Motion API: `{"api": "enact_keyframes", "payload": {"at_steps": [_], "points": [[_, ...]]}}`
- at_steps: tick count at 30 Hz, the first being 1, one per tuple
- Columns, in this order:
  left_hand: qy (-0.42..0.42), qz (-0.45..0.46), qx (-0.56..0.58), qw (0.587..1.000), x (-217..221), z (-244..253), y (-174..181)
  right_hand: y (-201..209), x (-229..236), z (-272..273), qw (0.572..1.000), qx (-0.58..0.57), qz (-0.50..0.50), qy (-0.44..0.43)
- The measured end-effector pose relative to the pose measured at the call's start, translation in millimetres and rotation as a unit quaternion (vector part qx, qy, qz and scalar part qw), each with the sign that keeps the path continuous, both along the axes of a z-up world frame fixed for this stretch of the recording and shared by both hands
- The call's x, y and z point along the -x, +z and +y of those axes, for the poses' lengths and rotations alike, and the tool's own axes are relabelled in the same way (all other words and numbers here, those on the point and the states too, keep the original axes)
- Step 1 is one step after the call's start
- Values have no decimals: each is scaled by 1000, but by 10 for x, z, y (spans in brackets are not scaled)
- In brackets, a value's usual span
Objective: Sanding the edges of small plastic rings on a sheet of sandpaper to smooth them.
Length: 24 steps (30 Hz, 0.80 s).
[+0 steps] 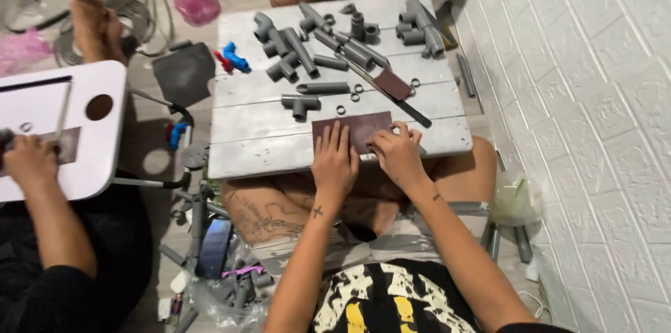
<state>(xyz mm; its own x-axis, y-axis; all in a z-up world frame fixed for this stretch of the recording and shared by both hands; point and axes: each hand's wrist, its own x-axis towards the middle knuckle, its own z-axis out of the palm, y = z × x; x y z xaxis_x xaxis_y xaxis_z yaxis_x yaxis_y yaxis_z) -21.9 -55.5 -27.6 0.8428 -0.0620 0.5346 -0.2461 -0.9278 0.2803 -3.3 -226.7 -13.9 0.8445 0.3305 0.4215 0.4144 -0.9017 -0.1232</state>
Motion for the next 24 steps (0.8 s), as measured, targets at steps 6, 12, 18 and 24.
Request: {"api": "enact_keyframes", "payload": {"at_steps": [6, 12, 18, 24], "points": [[26, -31, 0, 999, -57, -16, -28, -106, -111, -12, 999, -22, -38, 26], [21, -31, 8, 999, -88, 7, -16, -73, -181, -200, 995, -37, -94, -5], [38, -60, -2, 997, -151, -9, -111, -123, -354, -40, 993, -49, -94, 49], [46, -66, 7, 997, -170, -20, -90, -35, -171, -125, 995, -56, -81, 10]]}}
